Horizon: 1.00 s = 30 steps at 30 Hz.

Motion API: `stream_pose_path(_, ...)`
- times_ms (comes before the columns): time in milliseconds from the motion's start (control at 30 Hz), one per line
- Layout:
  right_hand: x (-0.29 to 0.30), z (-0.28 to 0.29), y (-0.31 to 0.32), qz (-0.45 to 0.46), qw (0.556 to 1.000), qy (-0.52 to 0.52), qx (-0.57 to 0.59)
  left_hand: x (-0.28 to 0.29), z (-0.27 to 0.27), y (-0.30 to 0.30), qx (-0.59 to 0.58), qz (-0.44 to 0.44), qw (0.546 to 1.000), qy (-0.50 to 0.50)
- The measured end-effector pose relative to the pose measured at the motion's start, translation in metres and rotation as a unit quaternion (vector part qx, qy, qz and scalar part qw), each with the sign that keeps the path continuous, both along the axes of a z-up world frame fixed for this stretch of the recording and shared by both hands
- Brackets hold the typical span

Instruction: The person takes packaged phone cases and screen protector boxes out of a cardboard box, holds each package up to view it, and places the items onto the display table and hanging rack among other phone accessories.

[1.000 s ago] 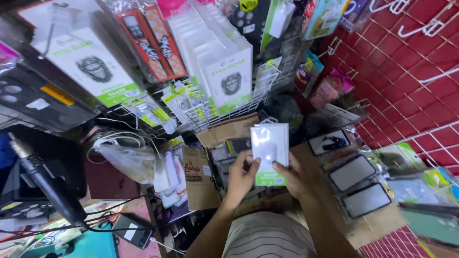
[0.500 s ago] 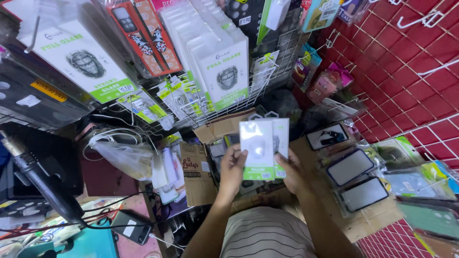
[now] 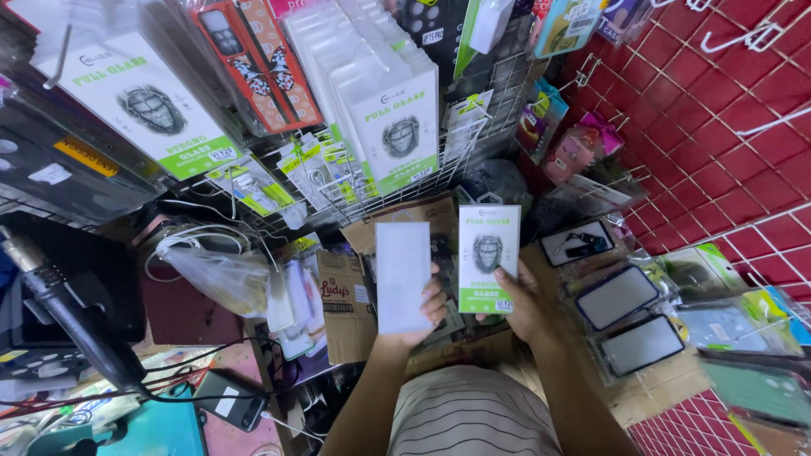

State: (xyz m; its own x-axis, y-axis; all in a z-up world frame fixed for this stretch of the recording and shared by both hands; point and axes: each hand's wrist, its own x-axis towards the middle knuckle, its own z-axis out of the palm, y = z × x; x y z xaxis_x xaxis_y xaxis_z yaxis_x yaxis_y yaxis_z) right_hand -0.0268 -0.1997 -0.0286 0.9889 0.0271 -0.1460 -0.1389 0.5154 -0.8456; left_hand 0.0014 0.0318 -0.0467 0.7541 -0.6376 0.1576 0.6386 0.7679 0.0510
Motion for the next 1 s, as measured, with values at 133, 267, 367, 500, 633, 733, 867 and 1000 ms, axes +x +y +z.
stream_pose_path(133, 0.000, 0.001, 0.001, -0.004, 1.000, 0.010, 0.009, 0.005, -0.013, -0.005, 0.122, 0.063, 0.990, -0.014)
stream_pose_path(267, 0.000, -0.017, -0.001, 0.018, 1.000, -0.020, 0.008, 0.003, -0.011, -0.021, 0.456, 0.231, 0.851, -0.117)
stream_pose_path(367, 0.001, -0.029, -0.001, -0.011, 1.000, -0.011, 0.002, -0.001, 0.003, -0.027, 0.549, 0.289, 0.767, -0.163)
stream_pose_path(500, 0.000, -0.025, -0.002, -0.014, 0.999, -0.026, -0.011, -0.004, 0.022, -0.026, 0.554, 0.271, 0.773, -0.148)
stream_pose_path(633, -0.003, -0.015, -0.003, -0.009, 1.000, -0.022, -0.006, -0.006, 0.032, -0.009, 0.555, 0.277, 0.769, -0.156)
stream_pose_path(733, -0.001, 0.005, -0.002, 0.018, 1.000, -0.015, 0.014, -0.004, 0.048, 0.020, 0.564, 0.299, 0.749, -0.175)
stream_pose_path(867, 0.000, 0.015, -0.004, 0.001, 1.000, -0.011, -0.010, 0.000, 0.073, 0.074, 0.571, 0.377, 0.709, -0.169)
stream_pose_path(1000, 0.005, 0.009, -0.004, -0.006, 1.000, 0.009, -0.019, 0.017, 0.114, 0.128, 0.522, 0.527, 0.645, -0.187)
